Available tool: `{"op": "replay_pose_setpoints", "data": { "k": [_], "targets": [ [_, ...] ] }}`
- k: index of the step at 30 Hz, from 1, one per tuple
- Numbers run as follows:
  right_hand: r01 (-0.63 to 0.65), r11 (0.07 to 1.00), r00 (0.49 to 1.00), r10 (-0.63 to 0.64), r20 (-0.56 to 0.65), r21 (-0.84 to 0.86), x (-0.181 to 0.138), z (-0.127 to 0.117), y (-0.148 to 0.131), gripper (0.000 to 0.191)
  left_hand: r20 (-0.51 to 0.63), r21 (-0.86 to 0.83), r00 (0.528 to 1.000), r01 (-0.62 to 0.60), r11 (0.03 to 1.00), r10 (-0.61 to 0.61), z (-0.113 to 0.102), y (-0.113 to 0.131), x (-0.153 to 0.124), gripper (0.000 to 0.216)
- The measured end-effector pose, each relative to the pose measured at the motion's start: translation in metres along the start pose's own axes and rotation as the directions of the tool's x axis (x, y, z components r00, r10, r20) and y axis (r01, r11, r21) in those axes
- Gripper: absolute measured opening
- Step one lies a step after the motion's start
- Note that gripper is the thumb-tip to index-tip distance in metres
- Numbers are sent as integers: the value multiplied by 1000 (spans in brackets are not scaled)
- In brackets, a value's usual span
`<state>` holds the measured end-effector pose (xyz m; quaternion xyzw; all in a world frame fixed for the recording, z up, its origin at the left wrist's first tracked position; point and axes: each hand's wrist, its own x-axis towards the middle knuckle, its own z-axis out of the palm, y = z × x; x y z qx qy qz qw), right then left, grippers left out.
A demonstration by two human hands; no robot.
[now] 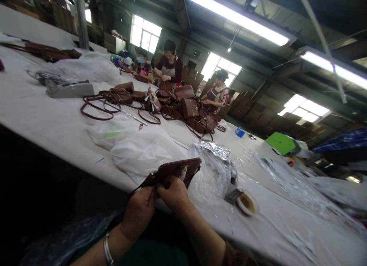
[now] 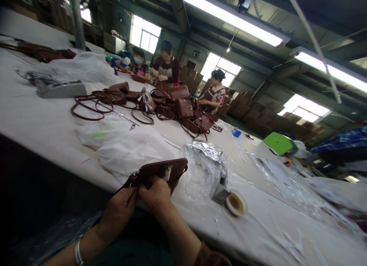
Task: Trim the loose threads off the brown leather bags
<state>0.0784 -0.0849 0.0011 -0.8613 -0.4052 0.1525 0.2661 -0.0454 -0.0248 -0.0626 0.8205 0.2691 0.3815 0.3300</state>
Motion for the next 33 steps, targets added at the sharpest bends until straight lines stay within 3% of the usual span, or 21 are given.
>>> {"op": "replay_pose_setpoints", "data": {
  "k": [5, 9, 15, 19, 23, 27, 30, 33],
  "targets": [
    [6, 999, 1000, -6, -2, 34, -1, -3, 1, 18, 8, -7, 1000, -17, 1000, 17, -4, 3, 3, 28],
    [55, 965, 998, -64, 27, 257, -3, -5, 10, 15, 108, -75, 976, 196, 978, -187, -11, 17, 9, 28],
    [111, 924, 990, -135, 39, 365, -12, -5, 22, 20, 203, -204, 872, 484, 851, -446, -15, 29, 15, 25],
    [54, 914, 997, -71, 27, 402, -16, 2, 24, 18, 311, -353, 750, 662, 661, -584, -14, 32, 15, 22],
    [18, 902, 999, -35, 30, 431, -19, 12, 25, 18, 458, -533, 583, 784, 317, -671, -15, 42, 17, 20],
    [-34, 857, 999, 23, 28, 514, -17, 20, 26, 16, 596, -568, 408, 823, -4, -691, -19, 51, 21, 15],
    [-84, 801, 996, 76, 39, 592, -14, 25, 27, 12, 639, -551, 341, 828, -102, -690, -21, 53, 23, 14],
    [-117, 793, 993, 109, 50, 597, -10, 29, 27, 14, 640, -548, 326, 829, -116, -696, -21, 54, 24, 14]
  ]
}}
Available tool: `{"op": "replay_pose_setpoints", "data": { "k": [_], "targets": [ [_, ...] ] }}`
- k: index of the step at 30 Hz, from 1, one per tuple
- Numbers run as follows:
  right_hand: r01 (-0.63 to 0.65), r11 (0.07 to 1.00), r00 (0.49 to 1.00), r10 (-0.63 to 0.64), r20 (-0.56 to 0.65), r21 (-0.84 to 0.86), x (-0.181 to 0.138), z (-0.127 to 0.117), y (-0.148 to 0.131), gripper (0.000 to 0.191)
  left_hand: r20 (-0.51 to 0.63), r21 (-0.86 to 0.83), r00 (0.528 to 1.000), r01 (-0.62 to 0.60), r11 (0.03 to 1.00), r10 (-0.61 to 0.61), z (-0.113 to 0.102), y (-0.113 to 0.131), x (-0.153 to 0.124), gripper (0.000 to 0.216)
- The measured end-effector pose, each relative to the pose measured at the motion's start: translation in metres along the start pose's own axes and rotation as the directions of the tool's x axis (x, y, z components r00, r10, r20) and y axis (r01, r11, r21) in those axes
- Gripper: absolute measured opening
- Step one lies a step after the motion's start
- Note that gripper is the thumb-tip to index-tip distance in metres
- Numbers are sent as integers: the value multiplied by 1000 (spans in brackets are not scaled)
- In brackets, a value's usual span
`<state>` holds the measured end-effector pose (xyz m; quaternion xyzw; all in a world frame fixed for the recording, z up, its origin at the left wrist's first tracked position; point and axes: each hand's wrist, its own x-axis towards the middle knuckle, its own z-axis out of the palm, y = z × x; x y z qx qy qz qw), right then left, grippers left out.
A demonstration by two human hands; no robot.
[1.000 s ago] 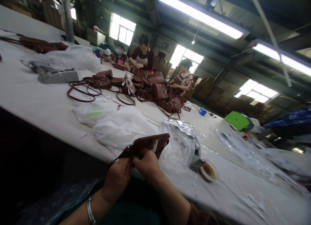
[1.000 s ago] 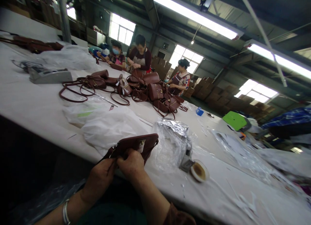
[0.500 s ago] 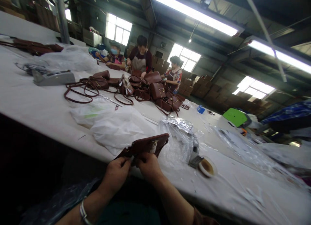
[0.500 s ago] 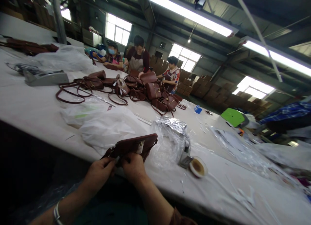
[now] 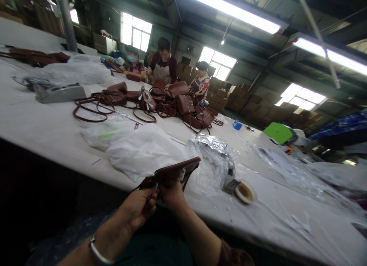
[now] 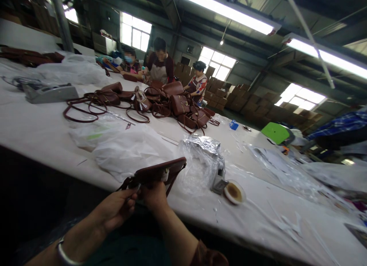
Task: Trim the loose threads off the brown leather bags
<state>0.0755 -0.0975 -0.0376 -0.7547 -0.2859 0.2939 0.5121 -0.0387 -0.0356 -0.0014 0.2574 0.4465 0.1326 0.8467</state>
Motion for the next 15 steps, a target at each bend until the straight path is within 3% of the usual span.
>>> {"op": "replay_pose_setpoints", "data": {
  "k": [7, 11, 15],
  "targets": [
    [50, 993, 997, -43, 64, -109, -2, -11, 2, 12, -19, 48, 992, -124, 991, 125, 0, -4, -1, 15],
    [40, 999, 999, -40, 20, 28, -11, -13, -6, 22, -20, 97, 980, -197, 976, 200, 2, -11, 2, 23],
    [-103, 984, 995, 102, 17, 142, -12, -5, -12, 24, -20, 151, 975, -217, 965, 222, 1, -18, 3, 29]
  ]
}}
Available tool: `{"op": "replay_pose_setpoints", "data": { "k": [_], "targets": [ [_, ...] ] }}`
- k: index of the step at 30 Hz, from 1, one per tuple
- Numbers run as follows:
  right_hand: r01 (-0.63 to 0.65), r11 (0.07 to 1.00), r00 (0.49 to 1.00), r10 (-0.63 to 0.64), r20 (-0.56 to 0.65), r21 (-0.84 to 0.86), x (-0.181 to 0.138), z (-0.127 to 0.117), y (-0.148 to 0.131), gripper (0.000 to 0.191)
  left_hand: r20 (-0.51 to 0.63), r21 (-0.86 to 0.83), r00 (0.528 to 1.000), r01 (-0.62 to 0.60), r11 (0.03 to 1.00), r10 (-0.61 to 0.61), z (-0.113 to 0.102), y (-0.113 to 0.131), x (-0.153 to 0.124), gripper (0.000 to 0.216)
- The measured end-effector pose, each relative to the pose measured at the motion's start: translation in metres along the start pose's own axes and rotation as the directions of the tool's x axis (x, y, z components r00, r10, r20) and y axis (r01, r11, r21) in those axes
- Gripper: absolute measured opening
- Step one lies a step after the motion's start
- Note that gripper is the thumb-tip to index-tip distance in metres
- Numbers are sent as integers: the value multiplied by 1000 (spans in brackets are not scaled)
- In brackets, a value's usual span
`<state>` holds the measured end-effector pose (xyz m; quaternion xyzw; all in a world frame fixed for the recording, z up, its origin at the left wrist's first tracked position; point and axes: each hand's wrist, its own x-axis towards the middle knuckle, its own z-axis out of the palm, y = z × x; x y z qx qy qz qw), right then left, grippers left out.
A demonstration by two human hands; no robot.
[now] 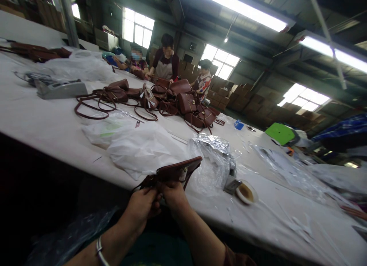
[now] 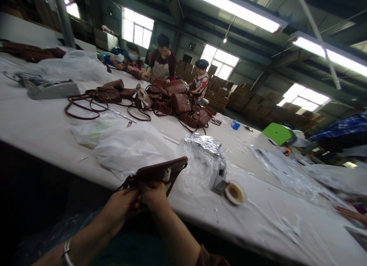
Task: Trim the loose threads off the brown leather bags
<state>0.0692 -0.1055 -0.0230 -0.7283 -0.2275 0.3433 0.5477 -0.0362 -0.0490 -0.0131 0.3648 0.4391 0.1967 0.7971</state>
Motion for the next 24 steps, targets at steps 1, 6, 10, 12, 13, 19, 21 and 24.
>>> {"op": "replay_pose_setpoints", "data": {
  "k": [1, 6, 10, 12, 13, 19, 21, 24],
  "targets": [
    [-32, 999, 999, 33, -3, 42, 1, 2, 0, 22, 15, 36, 1000, -6, 999, 5, -2, 0, -1, 31],
    [-88, 982, 995, 80, 52, 165, 5, 2, 3, 26, 68, 116, 998, -15, 993, 7, -17, 3, -7, 40],
    [-102, 977, 991, 84, 101, 187, 5, -1, 5, 31, 72, -139, 997, 13, 990, -3, -19, 0, -1, 33],
    [-83, 982, 993, 67, 97, 172, 4, -2, 6, 31, 43, -255, 999, -1, 967, 12, -16, -3, 4, 31],
    [-67, 985, 994, 52, 97, 161, 3, -3, 7, 31, 25, -283, 999, -16, 959, 24, -14, -4, 5, 31],
    [-30, 991, 991, 13, 132, 131, 0, -2, 9, 21, -32, -202, 992, -126, 971, 122, -10, -3, 2, 33],
    [-35, 994, 997, 26, 78, 106, 0, 1, 9, 19, -58, -130, 984, -173, 976, 166, -11, -2, 1, 35],
    [-30, 997, 1000, 30, -2, 78, 1, 5, 8, 17, -80, -23, 971, -226, 974, 224, -13, -2, 1, 36]
  ]
}}
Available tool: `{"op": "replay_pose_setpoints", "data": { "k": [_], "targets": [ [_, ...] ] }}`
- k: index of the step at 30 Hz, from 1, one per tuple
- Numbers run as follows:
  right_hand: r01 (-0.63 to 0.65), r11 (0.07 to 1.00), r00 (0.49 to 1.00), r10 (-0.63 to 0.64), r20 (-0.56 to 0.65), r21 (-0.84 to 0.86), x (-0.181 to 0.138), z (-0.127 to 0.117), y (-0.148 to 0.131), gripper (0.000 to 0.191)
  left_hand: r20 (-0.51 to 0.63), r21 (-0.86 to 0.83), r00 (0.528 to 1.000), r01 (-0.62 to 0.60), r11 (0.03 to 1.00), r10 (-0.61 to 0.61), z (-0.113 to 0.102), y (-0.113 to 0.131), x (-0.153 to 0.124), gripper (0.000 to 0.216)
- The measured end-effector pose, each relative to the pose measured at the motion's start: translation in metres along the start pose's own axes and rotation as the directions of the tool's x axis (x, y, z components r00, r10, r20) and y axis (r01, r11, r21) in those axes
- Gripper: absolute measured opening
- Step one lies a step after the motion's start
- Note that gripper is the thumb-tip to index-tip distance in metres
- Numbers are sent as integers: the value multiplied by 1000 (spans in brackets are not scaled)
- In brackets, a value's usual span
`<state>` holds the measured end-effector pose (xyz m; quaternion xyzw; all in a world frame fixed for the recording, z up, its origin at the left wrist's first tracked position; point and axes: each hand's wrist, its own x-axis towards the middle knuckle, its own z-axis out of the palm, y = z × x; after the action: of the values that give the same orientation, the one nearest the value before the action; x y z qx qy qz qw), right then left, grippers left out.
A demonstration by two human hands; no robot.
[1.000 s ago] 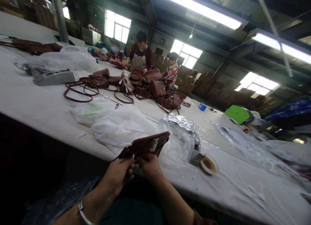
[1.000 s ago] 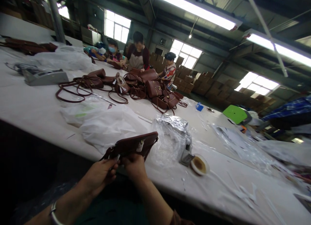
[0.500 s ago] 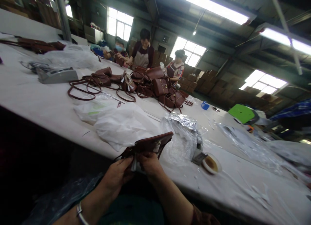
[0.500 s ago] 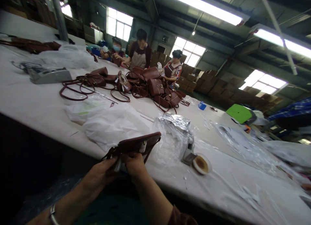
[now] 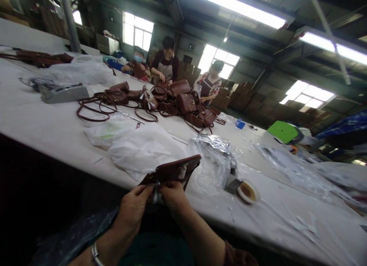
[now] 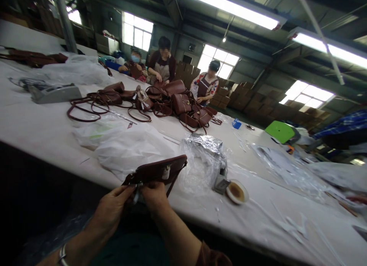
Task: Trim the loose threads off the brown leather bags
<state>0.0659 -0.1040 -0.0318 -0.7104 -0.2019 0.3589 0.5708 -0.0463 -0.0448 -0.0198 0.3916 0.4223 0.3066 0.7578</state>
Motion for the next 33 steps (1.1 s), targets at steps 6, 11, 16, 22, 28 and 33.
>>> {"op": "replay_pose_setpoints", "data": {
  "k": [6, 11, 16, 22, 28, 33],
  "targets": [
    [17, 996, 998, -23, -65, -90, 3, 6, -8, 12, -19, 81, 999, -34, 996, 36, 1, 0, 4, 37],
    [68, 969, 992, -90, -86, -236, 2, 8, -15, 12, -45, 152, 993, -101, 983, 109, 6, 1, 9, 40],
    [171, 897, 974, -216, -68, -408, -3, 8, -15, 16, -52, 299, 984, -149, 943, 172, 11, 4, 11, 35],
    [314, 789, 922, -387, -29, -528, -2, 5, -10, 19, 24, 581, 952, -262, 770, 306, 10, 7, 12, 25],
    [212, 935, 972, -233, -40, -284, 3, 5, -6, 23, 202, 582, 880, -461, 670, 431, 1, 11, 10, 28],
    [74, 997, 997, -74, -30, 1, 0, 7, -4, 19, 202, 420, 912, -411, 809, 358, -9, -1, 9, 31]
  ]
}}
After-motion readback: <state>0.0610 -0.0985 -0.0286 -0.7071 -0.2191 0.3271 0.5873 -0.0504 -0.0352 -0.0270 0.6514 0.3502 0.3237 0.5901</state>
